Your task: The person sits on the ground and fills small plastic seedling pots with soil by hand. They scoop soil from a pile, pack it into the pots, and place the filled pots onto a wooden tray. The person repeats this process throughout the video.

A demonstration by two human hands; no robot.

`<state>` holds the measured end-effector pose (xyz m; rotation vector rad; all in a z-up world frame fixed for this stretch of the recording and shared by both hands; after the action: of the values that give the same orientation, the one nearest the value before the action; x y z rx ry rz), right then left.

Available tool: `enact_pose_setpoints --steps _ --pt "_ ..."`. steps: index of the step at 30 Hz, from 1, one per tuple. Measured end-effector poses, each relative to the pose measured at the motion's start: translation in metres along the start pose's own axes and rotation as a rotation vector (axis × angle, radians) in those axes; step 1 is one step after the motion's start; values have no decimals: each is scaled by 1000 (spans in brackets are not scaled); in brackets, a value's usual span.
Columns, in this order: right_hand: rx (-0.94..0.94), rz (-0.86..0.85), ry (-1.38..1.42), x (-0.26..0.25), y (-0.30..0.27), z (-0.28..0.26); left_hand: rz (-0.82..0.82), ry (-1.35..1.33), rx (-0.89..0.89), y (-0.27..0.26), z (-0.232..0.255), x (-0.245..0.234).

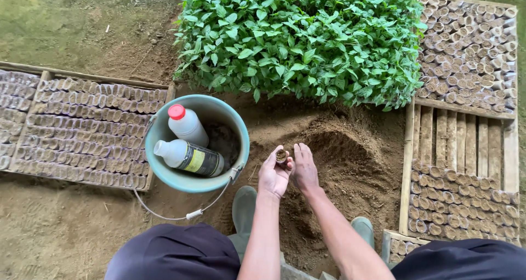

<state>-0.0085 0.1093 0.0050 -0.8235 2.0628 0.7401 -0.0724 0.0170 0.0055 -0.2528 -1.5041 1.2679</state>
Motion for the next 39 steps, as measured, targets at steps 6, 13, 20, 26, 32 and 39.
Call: enact_pose_setpoints --steps 6,13,20,26,32,39 --pt "-387 -137 -182 38 -47 20 37 72 18 9 -8 -12" --pt "-355 -240 -414 20 -97 52 32 133 -17 13 -28 -17" --pt "804 -186 183 28 -103 125 16 217 -11 9 -42 -20" --pt "1116 -49 914 -74 -56 62 9 264 0 12 -53 -32" --pt "1000 -75 985 -135 -23 4 -15 297 19 8 -61 -32" --pt "869 -89 894 -123 -23 8 -12 326 24 4 -72 -30"
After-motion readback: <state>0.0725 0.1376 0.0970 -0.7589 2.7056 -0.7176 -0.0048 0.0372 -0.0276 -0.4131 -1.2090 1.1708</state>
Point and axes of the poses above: each hand's wrist, its own y-axis towards the middle knuckle, its own x-axis out of the palm, z = x × y, the point moved 3 cm from there along y, towards the middle knuckle, and after that the axes turned 13 degrees about z, right-handed, at the moved point
